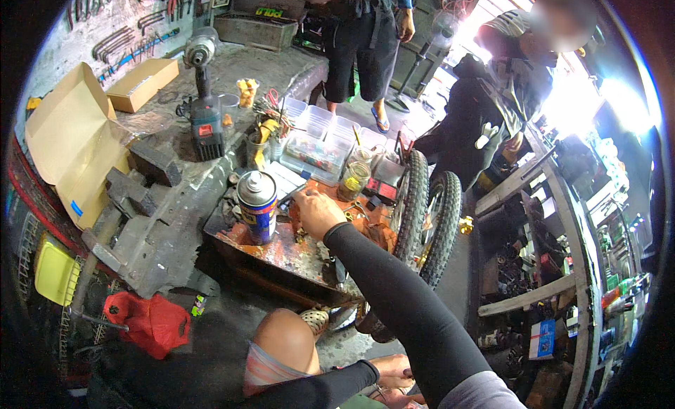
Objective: The person sits on the floor and uses an Allen key and screwdriver to adjust and tighten components on a bicycle handlebar assembly. They repeatedly manipulate small parts and fasteners while holding the handlebar steady.
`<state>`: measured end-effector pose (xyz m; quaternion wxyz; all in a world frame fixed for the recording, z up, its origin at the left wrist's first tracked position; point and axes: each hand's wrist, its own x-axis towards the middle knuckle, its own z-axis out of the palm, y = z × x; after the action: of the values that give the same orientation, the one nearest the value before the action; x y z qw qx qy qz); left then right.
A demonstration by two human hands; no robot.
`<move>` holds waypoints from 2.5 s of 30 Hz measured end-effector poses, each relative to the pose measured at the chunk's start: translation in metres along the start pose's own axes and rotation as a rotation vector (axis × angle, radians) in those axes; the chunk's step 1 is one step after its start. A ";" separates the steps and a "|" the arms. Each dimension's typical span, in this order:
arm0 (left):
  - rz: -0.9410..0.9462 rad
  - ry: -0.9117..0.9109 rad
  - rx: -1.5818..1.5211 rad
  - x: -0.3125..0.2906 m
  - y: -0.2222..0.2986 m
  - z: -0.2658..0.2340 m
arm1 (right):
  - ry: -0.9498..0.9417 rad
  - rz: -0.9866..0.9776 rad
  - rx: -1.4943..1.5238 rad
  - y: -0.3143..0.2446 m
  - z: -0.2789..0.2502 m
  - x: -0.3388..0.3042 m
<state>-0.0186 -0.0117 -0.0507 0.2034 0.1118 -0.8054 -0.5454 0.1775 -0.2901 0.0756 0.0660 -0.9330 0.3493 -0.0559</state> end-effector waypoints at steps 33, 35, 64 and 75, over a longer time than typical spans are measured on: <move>0.052 0.129 -0.423 -0.030 0.024 0.000 | 0.283 0.310 0.346 -0.019 -0.138 -0.173; 0.079 0.117 -0.453 -0.031 0.017 -0.002 | 0.281 0.395 0.764 -0.022 -0.161 -0.228; -0.351 0.071 -0.229 -0.026 0.071 -0.006 | 0.351 1.056 1.401 -0.019 0.018 -0.562; -0.338 0.092 -0.246 -0.026 0.070 0.000 | 0.219 1.108 1.341 -0.015 0.015 -0.556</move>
<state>0.0078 0.0253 0.0083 0.1578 0.2445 -0.6925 -0.6601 -0.2276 0.0892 0.0314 0.5843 -0.3828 0.6502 -0.2988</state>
